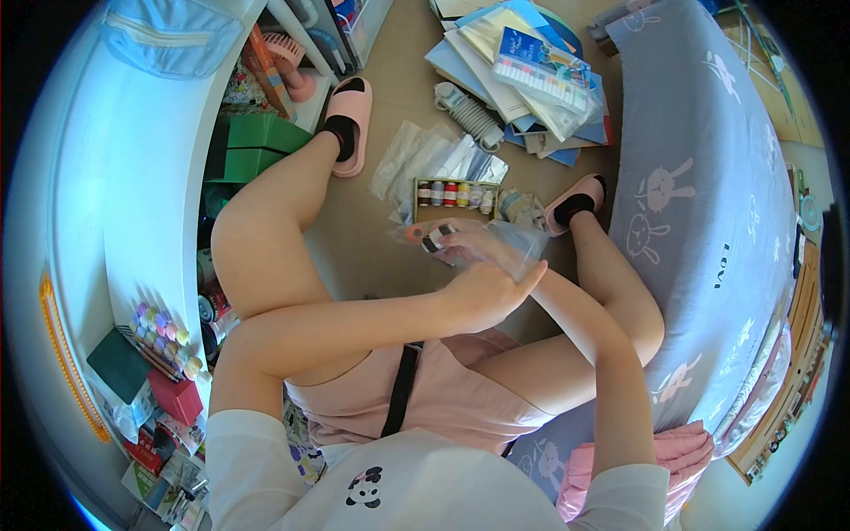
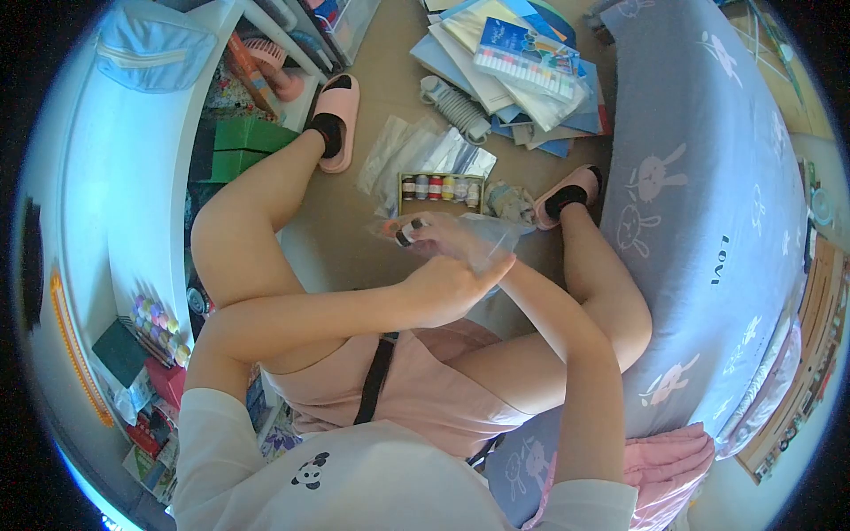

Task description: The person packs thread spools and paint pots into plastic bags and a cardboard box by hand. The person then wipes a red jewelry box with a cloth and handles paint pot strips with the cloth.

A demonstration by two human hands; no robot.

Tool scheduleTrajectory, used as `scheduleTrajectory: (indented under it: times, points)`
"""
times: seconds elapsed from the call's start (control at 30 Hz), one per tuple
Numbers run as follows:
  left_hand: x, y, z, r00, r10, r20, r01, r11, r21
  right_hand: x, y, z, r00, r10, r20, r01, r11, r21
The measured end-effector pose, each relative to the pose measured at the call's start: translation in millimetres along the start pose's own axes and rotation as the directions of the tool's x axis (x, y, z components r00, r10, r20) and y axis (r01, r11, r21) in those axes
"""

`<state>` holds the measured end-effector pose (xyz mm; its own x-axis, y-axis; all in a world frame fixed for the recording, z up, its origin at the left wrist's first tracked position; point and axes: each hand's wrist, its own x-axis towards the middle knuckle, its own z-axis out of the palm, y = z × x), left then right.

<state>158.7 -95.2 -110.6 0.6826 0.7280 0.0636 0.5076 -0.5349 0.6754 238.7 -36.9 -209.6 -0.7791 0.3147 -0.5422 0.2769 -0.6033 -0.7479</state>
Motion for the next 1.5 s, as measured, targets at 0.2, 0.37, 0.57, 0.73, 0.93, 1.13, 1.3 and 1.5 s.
scheduleTrajectory:
  times: [0.2,0.37,0.57,0.73,0.93,1.13,1.3,1.5]
  points:
    - [-2.0,-0.7,5.3,1.0,0.001,-0.016,0.0,0.999,0.052,-1.9,-9.1,5.5,1.0,-0.008,-0.019,0.014,0.943,0.331]
    - [-1.5,-1.8,2.9,1.0,-0.014,-0.006,0.015,0.997,0.07,3.5,-2.2,-2.6,0.987,-0.135,-0.089,0.159,0.896,0.415]
    - [1.1,-4.3,9.0,0.999,-0.008,-0.049,0.01,0.999,0.042,18.2,40.6,-17.8,0.797,-0.2,-0.57,0.072,0.968,-0.24]
    - [2.1,0.2,10.7,1.0,-0.001,0.0,0.001,0.999,0.042,8.4,23.6,-9.2,0.819,-0.009,-0.574,0.142,0.972,0.187]
    - [0.0,-0.3,8.6,0.999,-0.015,0.049,0.014,1.0,0.028,5.9,5.5,-9.2,0.87,0.043,-0.491,0.269,0.794,0.546]
    - [-3.9,5.4,8.6,0.995,0.054,0.081,-0.055,0.998,0.017,11.8,18.2,-22.8,0.889,0.117,-0.443,0.256,0.675,0.692]
    - [-5.8,6.2,9.3,0.992,0.119,0.034,-0.121,0.99,0.067,7.8,-3.1,-10.7,0.875,-0.069,-0.479,0.389,0.689,0.612]
    - [10.5,-9.4,-21.9,0.981,-0.193,0.001,0.193,0.979,-0.061,31.7,37.6,-49.8,0.905,-0.236,-0.353,0.298,0.945,0.133]
